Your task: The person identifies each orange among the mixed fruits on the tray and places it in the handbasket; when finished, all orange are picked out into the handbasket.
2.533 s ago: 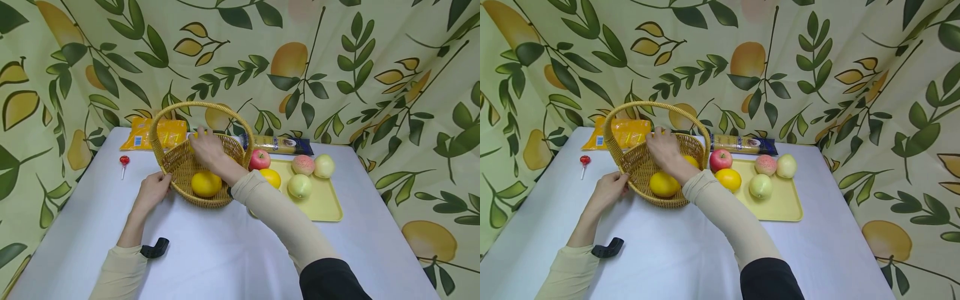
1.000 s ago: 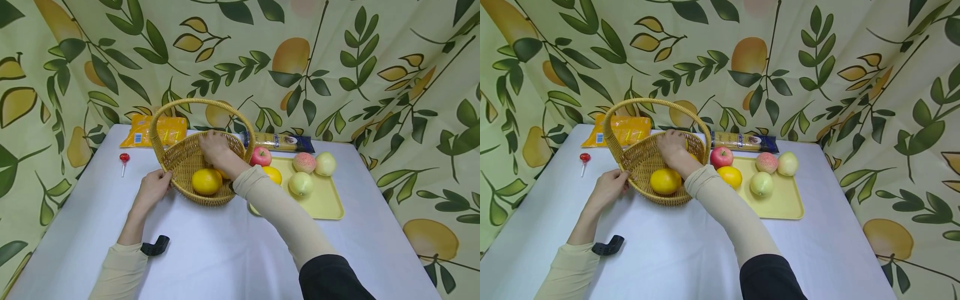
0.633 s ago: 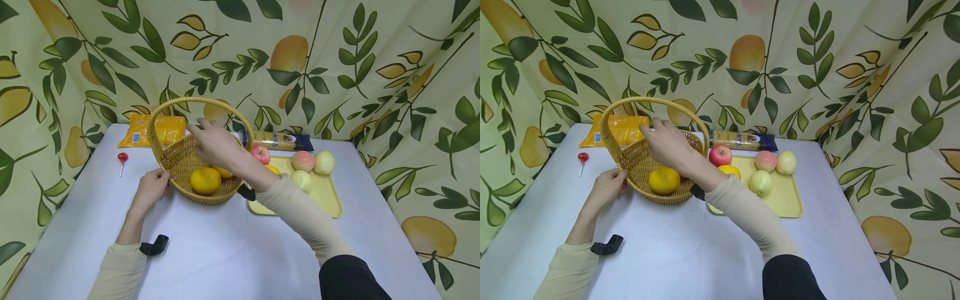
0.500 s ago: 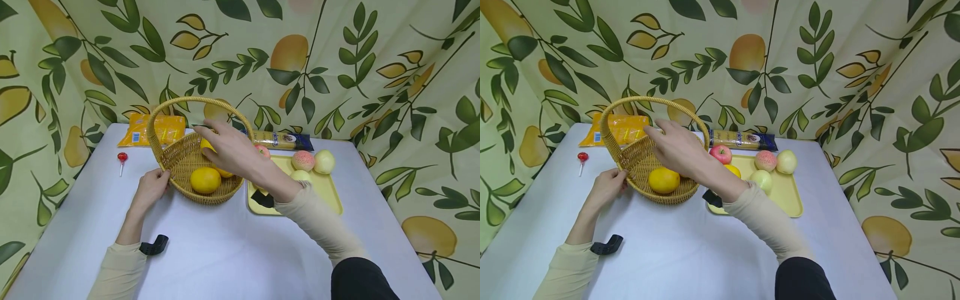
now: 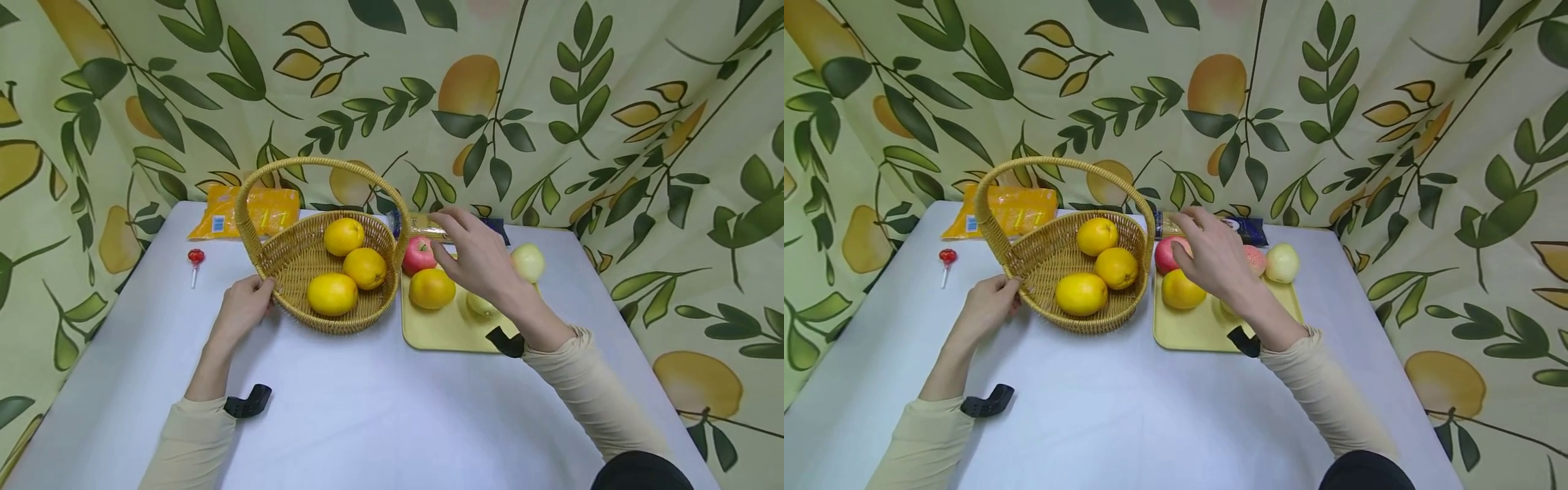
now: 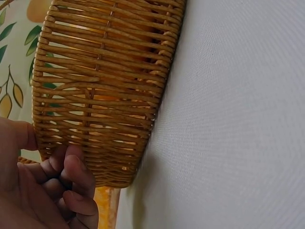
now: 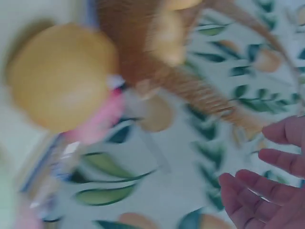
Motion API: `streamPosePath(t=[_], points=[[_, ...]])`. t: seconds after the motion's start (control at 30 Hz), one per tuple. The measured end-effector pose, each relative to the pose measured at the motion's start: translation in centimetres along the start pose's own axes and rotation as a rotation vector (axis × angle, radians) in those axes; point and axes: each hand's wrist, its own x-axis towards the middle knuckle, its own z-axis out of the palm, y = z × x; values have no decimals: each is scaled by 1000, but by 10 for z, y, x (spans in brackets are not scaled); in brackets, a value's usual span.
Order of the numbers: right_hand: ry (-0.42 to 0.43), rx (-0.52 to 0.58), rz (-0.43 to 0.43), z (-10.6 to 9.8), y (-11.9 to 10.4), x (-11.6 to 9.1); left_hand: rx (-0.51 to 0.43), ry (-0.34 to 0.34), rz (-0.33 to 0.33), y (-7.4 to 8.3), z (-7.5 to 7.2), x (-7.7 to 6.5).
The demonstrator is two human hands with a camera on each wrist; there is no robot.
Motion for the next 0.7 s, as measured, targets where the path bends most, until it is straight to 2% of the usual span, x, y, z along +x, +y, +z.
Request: streamPosePath(t=[0.17, 0.33, 0.53, 0.7], points=[[-207, -67, 66, 29, 26, -17, 5, 1, -1, -1, 1, 1], [-368, -109, 84, 54, 30, -30, 1, 10, -6, -4, 2, 0], [-452, -159, 80, 71, 26, -39, -8, 11, -9, -3, 1, -1], [-445, -161, 58, 80, 25, -45, -5, 5, -10, -3, 1, -1]])
